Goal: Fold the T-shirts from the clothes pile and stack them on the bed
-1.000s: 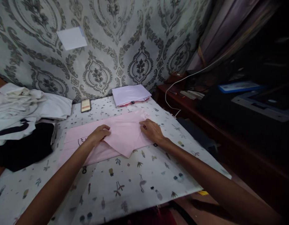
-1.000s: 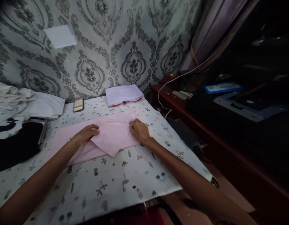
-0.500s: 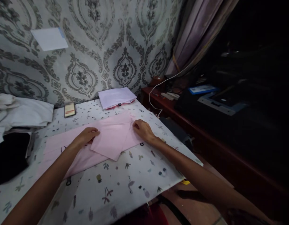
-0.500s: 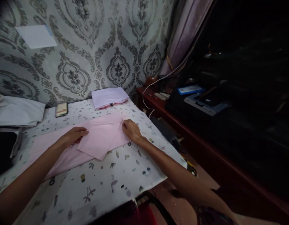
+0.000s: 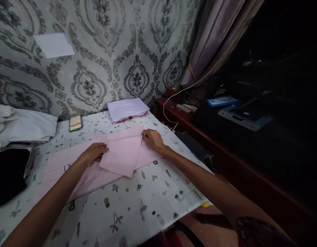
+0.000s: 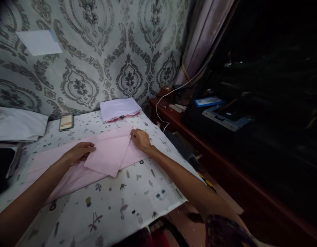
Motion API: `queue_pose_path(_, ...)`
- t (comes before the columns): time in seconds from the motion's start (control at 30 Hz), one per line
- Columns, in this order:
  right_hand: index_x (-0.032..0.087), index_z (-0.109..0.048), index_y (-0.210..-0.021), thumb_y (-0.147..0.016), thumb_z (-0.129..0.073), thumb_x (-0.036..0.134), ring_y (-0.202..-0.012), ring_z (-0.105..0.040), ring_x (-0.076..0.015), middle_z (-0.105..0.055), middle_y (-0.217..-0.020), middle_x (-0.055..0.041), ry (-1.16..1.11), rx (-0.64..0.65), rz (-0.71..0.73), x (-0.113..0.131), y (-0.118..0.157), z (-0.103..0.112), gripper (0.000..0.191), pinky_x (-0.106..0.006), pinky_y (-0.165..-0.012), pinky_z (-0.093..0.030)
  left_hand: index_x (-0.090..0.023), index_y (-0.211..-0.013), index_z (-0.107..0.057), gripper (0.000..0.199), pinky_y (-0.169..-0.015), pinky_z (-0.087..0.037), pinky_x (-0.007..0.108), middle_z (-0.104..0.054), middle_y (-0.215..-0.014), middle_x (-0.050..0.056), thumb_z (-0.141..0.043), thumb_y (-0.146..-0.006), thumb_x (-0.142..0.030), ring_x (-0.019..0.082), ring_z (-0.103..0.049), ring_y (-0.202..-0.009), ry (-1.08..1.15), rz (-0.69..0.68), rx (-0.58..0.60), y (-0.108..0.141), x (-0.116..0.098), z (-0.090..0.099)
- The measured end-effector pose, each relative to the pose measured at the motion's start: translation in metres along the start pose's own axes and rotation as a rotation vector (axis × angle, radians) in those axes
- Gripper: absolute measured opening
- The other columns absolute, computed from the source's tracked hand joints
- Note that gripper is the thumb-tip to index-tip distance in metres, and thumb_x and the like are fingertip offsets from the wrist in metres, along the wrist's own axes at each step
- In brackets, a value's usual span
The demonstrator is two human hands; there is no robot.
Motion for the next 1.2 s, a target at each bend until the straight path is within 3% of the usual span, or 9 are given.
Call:
queue_pose_path(0.27,0.024,-0.076,-0.101,-0.088,-0.060,0.021,-0.084,-0.066,-0.0173,-0.076,-0.091,-0.0008,-0.102,-0.021,-0.096,-0.008,-0.010,-0.005,0.021,-0.026,-0.070,-0.044,-0.017,-0.079,-0.061,0.045,-0.047,-0.037,0.021,-0.060,-0.060,-0.003,-0.081,-0.044,-0.036,0.012,-0.054,-0.054,0.040,-0.014,0.056,0.000,-0.001,-0.002)
queue_pose_path(0.6,0.022,-0.076,-0.096,-0.084,-0.061,0.021,-0.081,-0.064,-0.0179,-0.074,-0.089,-0.0029,-0.178,-0.050,-0.167,-0.012,-0.015,-0.011,0.020,-0.027,-0.069,-0.044,-0.017,-0.079,-0.060,0.022,-0.041,-0.031,0.019,-0.056,-0.054,-0.005,-0.069,-0.059,-0.020,0.009,-0.047,-0.044,0.058,-0.065,-0.052,0.008,-0.005,-0.002)
queue_pose_path(0.7,0.021,-0.075,-0.101,-0.086,-0.059,0.020,-0.081,-0.063,-0.0180,-0.073,-0.088,-0.0031,-0.166,-0.047,-0.116,-0.013,-0.014,-0.011,0.022,-0.027,-0.069,-0.044,-0.017,-0.080,-0.060,0.024,-0.041,-0.032,0.019,-0.056,-0.053,-0.005,-0.070,-0.058,-0.021,0.009,-0.047,-0.044,0.086,-0.087,-0.052,0.009,-0.004,-0.002)
queue_pose_path(0.83,0.019,-0.064,-0.127,-0.086,-0.060,0.017,-0.077,-0.062,-0.0162,-0.071,-0.087,-0.0015,-0.153,-0.008,0.089,-0.015,-0.009,-0.010,0.042,-0.027,-0.073,-0.044,-0.017,-0.080,-0.059,0.030,-0.042,-0.032,0.019,-0.055,-0.051,-0.006,-0.072,-0.054,-0.027,0.010,-0.048,-0.045,0.107,-0.096,-0.011,0.009,-0.001,-0.003)
queue_pose_path(0.9,0.020,-0.062,-0.131,-0.086,-0.060,0.016,-0.079,-0.062,-0.0162,-0.069,-0.094,-0.0026,-0.102,-0.019,0.170,-0.014,-0.006,-0.009,0.045,-0.028,-0.075,-0.044,-0.017,-0.080,-0.059,0.034,-0.042,-0.032,0.019,-0.055,-0.051,-0.006,-0.073,-0.052,-0.031,0.010,-0.047,-0.045,0.114,-0.110,0.002,0.007,0.001,-0.003)
queue_pose_path(1.07,0.023,-0.072,-0.109,-0.091,-0.056,0.018,-0.087,-0.063,-0.0168,-0.067,-0.105,-0.0046,-0.008,-0.042,0.249,-0.007,-0.005,-0.010,0.025,-0.027,-0.071,-0.042,-0.017,-0.079,-0.060,0.039,-0.042,-0.032,0.019,-0.055,-0.053,-0.006,-0.075,-0.048,-0.035,0.009,-0.048,-0.046,0.122,-0.141,-0.001,0.004,0.003,-0.002)
queue_pose_path(1.2,0.024,-0.074,-0.102,-0.090,-0.055,0.016,-0.084,-0.063,-0.0166,-0.068,-0.100,-0.0031,-0.050,-0.097,0.179,-0.004,-0.010,-0.011,0.023,-0.026,-0.068,-0.040,-0.018,-0.081,-0.059,0.037,-0.042,-0.034,0.019,-0.055,-0.052,-0.007,-0.076,-0.051,-0.031,0.009,-0.049,-0.046,0.150,-0.148,0.004,0.003,0.002,-0.003)
Point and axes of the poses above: each hand's wrist, its own y-axis away from the middle knuckle, its own z-axis out of the back of the hand, x = y × z, the point moved 3 cm from there along -y, towards the middle knuckle
